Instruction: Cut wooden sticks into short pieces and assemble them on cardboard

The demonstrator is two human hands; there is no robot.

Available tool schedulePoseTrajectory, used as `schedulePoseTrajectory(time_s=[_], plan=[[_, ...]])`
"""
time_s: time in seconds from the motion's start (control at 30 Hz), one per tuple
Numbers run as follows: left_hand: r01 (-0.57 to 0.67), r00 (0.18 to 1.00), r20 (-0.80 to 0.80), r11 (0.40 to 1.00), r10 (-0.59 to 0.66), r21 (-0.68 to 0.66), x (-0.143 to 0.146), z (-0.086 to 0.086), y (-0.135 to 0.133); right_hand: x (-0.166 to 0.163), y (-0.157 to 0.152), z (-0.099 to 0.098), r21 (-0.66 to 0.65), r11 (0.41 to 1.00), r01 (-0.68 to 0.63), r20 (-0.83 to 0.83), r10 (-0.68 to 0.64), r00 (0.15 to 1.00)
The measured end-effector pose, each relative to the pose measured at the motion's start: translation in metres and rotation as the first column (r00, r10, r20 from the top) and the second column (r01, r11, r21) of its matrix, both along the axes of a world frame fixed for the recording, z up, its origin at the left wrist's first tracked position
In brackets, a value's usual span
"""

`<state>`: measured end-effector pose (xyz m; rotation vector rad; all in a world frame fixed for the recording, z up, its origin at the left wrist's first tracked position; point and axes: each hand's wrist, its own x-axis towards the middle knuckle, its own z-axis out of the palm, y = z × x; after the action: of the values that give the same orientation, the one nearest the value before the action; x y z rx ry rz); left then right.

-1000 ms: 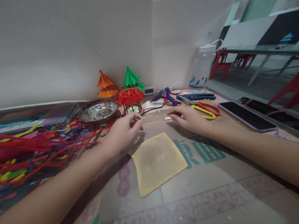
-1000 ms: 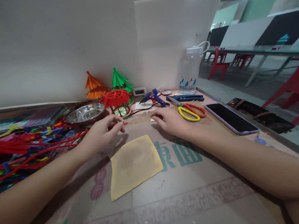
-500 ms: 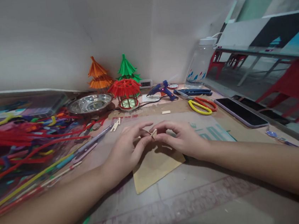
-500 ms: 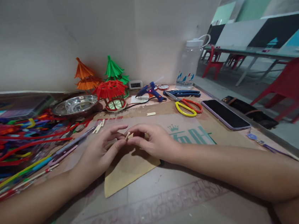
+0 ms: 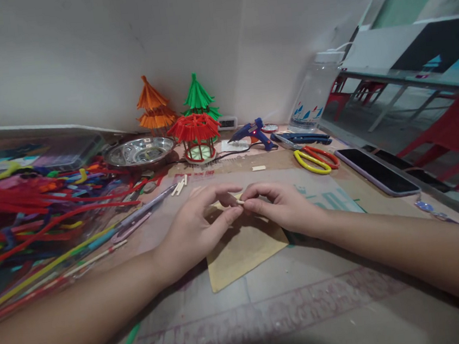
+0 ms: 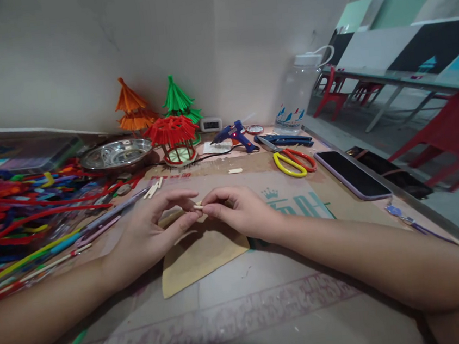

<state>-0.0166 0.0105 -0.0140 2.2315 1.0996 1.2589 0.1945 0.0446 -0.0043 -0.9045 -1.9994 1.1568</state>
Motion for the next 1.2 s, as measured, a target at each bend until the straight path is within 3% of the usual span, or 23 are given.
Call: schedulePoseTrajectory(time_s=[0.27, 0.47, 0.6, 0.73, 0.87, 1.2], plan=[[0.032, 0.999, -0.005, 0.999, -0.032, -0.023, 0.0, 0.002, 0.008, 0.0, -0.001, 0.004, 0.046, 0.997, -0.064, 0.081, 0.06, 0.995], [0.041, 0.999, 0.001, 0.998, -0.041, -0.037, 0.0, 0.002, 0.008, 0.001, -0.002, 0.002, 0.0, 0.996, -0.089, 0.092, 0.089, 0.992], [0.021, 1.0, -0.008, 0.999, -0.021, -0.05, 0.0, 0.004, 0.008, 0.001, -0.003, 0.001, -0.083, 0.993, -0.079, 0.024, 0.081, 0.996], [-0.018, 1.0, -0.004, 0.994, 0.018, -0.112, 0.0, 0.007, 0.008, 0.001, -0.004, -0.002, -0.197, 0.969, -0.148, -0.111, 0.128, 0.986], [-0.043, 0.999, -0.024, 0.986, 0.04, -0.161, 0.0, 0.006, 0.009, 0.002, -0.005, -0.005, -0.211, 0.957, -0.198, -0.207, 0.155, 0.966], [0.084, 0.988, -0.118, 0.989, -0.099, -0.123, 0.001, 0.005, 0.01, 0.0, -0.005, -0.005, -0.148, 0.986, -0.077, -0.17, 0.051, 0.984]])
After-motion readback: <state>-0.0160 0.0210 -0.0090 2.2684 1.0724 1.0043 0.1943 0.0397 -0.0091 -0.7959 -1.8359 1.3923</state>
